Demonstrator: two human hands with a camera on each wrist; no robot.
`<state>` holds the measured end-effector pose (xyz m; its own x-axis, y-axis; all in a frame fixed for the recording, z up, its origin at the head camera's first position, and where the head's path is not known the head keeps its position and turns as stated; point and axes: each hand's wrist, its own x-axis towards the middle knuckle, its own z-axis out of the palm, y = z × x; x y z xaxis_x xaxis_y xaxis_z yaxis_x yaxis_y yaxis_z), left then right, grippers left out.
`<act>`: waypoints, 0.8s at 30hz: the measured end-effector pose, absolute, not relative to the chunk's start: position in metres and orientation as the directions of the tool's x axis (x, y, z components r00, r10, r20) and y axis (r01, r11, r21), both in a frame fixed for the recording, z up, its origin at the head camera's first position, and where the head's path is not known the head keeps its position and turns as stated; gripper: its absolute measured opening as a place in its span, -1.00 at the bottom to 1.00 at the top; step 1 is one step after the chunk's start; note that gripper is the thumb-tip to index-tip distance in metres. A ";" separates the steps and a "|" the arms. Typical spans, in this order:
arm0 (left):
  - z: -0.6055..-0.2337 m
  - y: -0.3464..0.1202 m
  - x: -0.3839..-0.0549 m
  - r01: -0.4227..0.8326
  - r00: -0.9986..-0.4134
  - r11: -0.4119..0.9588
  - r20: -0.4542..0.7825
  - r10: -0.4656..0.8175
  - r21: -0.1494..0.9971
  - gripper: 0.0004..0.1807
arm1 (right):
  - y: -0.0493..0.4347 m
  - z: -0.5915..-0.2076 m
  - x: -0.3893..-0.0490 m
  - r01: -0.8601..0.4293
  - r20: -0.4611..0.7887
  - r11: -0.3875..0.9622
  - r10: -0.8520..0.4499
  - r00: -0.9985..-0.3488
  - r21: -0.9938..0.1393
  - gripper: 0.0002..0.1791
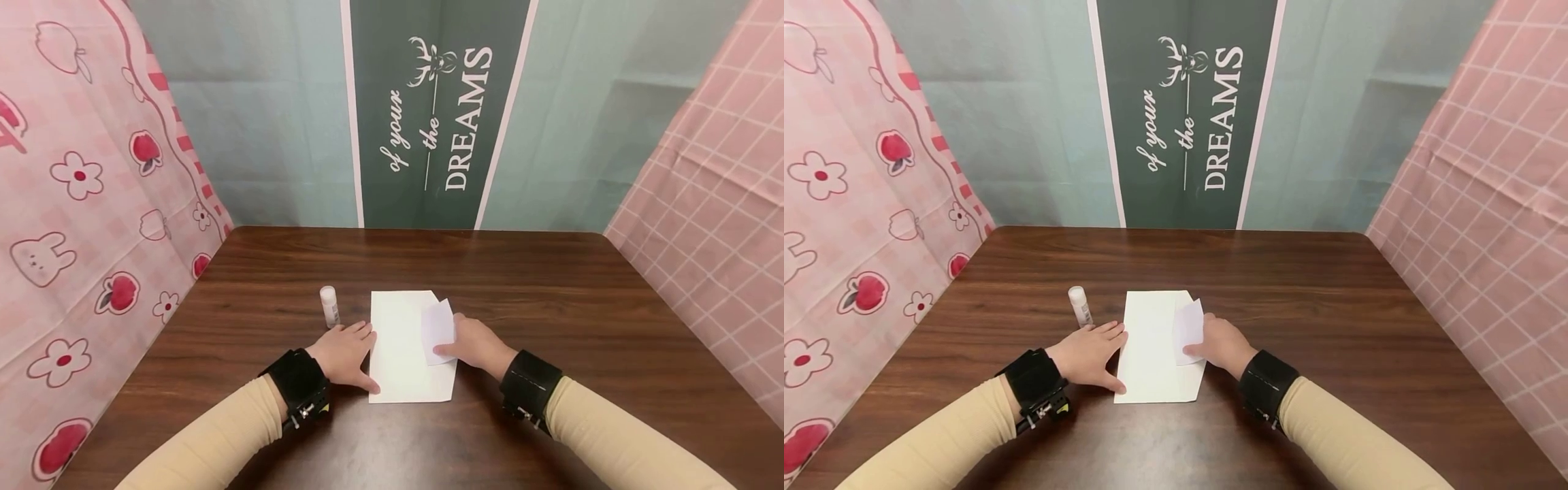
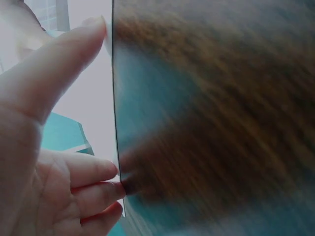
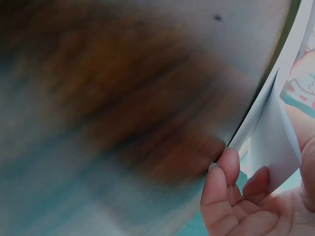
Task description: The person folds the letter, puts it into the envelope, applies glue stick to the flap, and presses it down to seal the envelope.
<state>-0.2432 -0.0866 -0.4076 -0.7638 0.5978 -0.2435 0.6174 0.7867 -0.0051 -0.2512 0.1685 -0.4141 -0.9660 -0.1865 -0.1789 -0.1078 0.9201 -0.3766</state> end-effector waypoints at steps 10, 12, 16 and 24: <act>-0.404 -0.088 -0.244 0.600 -0.775 0.800 -0.256 0.578 -0.013 0.06 | 0.164 -0.412 -0.253 -0.123 -0.173 0.930 -0.192 -0.966 -0.345 -0.17; -0.404 -0.088 -0.244 0.598 -0.777 0.801 -0.255 0.575 -0.017 0.06 | 0.163 -0.413 -0.253 -0.123 -0.174 0.929 -0.193 -0.966 -0.349 -0.17; -0.405 -0.087 -0.244 0.607 -0.776 0.794 -0.242 0.582 -0.034 0.06 | 0.167 -0.414 -0.255 -0.114 -0.174 0.910 -0.197 -0.965 -0.399 -0.20; -0.407 -0.084 -0.242 0.622 -0.769 0.782 -0.231 0.597 -0.051 0.05 | 0.186 -0.415 -0.261 -0.102 -0.174 0.816 -0.241 -0.955 -0.569 -0.55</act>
